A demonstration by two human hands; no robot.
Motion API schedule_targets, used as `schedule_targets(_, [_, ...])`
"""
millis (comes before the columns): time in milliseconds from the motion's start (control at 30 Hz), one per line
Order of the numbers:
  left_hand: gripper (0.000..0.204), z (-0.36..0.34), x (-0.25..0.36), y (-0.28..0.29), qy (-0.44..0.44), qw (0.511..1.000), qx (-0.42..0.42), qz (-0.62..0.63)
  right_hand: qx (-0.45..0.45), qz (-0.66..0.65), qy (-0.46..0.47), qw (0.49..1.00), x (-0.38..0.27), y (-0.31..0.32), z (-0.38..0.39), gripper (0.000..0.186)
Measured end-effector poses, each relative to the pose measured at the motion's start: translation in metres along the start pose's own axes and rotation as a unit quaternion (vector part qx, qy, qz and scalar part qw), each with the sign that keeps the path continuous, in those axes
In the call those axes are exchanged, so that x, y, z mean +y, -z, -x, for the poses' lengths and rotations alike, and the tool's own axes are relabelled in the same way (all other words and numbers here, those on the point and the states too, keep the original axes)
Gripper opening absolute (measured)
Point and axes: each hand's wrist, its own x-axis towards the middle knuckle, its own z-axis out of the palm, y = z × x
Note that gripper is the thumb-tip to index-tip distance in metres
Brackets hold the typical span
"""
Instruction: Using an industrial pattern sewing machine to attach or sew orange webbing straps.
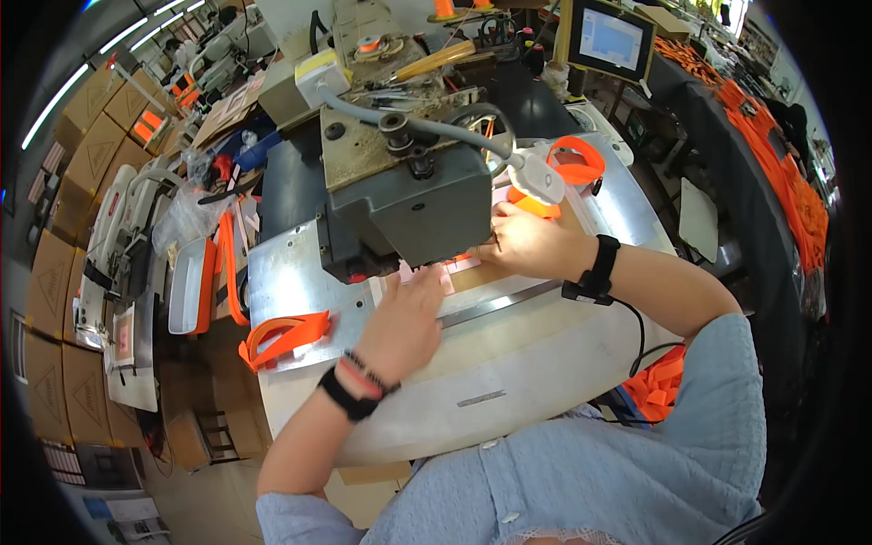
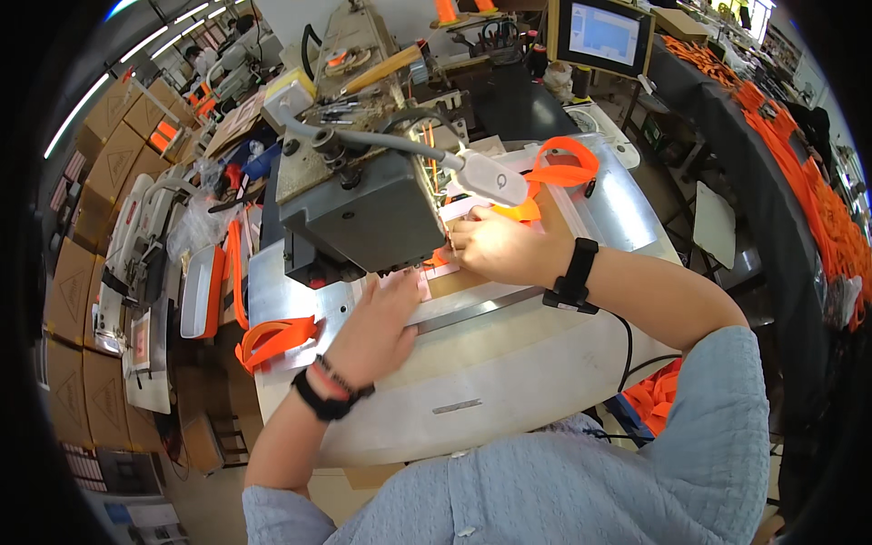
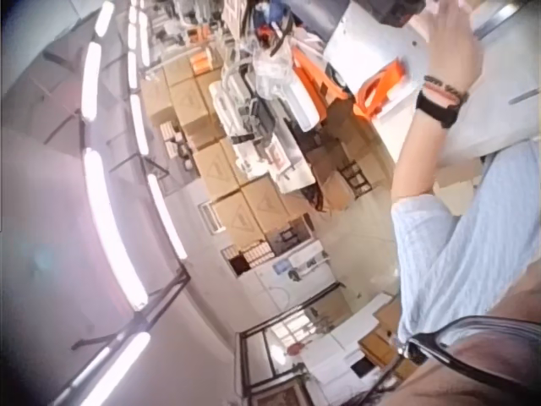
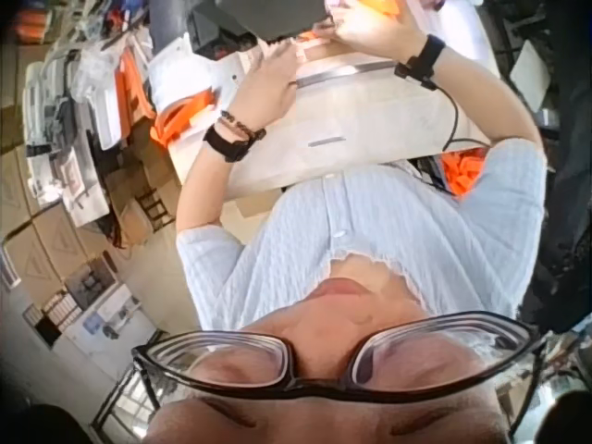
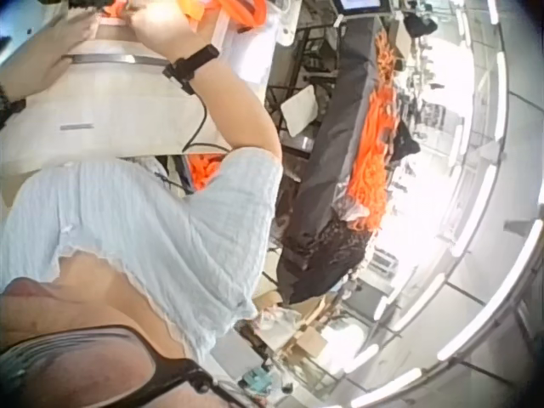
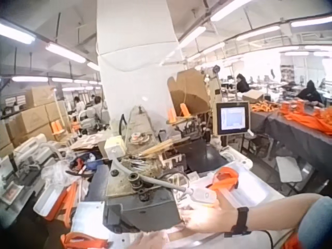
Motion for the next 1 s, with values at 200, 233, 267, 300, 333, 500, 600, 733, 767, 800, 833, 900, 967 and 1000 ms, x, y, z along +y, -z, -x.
schedule_targets(200, [0.024, 0.044, 0.093, 0.127, -0.103, 0.782, 0.028, 0.614, 0.019, -0.052, -0.057, 0.997, 0.005, 0.041, 0.017, 0.033])
schedule_targets(233, [0.016, 0.060, 0.128, 0.141, -0.088, 0.718, 0.131, 0.678, 0.061, 0.014, -0.041, 0.997, 0.008, 0.040, 0.012, 0.037])
schedule_targets(267, [0.012, 0.071, 0.151, 0.149, -0.100, 0.638, 0.223, 0.730, 0.046, 0.020, -0.042, 0.998, 0.014, 0.038, 0.017, 0.038])
schedule_targets(300, [0.011, 0.074, 0.160, 0.153, -0.090, 0.600, 0.236, 0.759, 0.031, 0.026, -0.043, 0.998, 0.020, 0.034, 0.022, 0.040])
schedule_targets(333, [0.013, 0.076, 0.168, 0.157, -0.079, 0.561, 0.251, 0.785, 0.017, 0.032, -0.044, 0.998, 0.023, 0.032, 0.028, 0.042])
schedule_targets(500, [0.021, 0.074, 0.197, 0.189, 0.027, 0.512, 0.237, 0.825, -0.129, -0.122, -0.122, 0.977, 0.020, 0.040, 0.018, 0.050])
schedule_targets(600, [0.016, 0.073, 0.178, 0.178, -0.006, 0.490, 0.199, 0.848, -0.189, -0.201, -0.162, 0.947, 0.022, 0.038, 0.017, 0.049])
schedule_targets(733, [0.006, 0.084, 0.168, 0.171, -0.060, 0.508, 0.173, 0.841, -0.420, -0.361, -0.242, 0.797, 0.013, 0.081, -0.032, 0.035])
schedule_targets(767, [0.011, 0.078, 0.138, 0.147, -0.166, 0.498, 0.132, 0.841, -0.427, -0.437, -0.304, 0.731, 0.007, 0.089, -0.035, 0.032])
schedule_targets(800, [0.027, 0.096, 0.140, 0.135, -0.066, 0.598, 0.162, 0.782, -0.427, -0.506, -0.342, 0.667, -0.004, 0.099, -0.042, 0.029])
schedule_targets(833, [0.036, 0.095, 0.130, 0.117, 0.039, 0.653, 0.169, 0.737, -0.413, -0.622, -0.330, 0.577, -0.011, 0.093, -0.038, 0.027])
schedule_targets(900, [0.050, 0.077, 0.112, 0.082, 0.258, 0.702, 0.135, 0.650, -0.353, -0.753, -0.322, 0.453, -0.028, 0.071, -0.030, 0.027])
schedule_targets(967, [0.053, 0.068, 0.099, 0.047, 0.346, 0.693, 0.121, 0.620, -0.270, -0.851, -0.286, 0.348, -0.061, 0.048, -0.040, 0.031])
schedule_targets(1000, [0.054, 0.065, 0.091, 0.034, 0.388, 0.686, 0.112, 0.605, -0.205, -0.910, -0.252, 0.257, -0.077, 0.040, -0.044, 0.032])
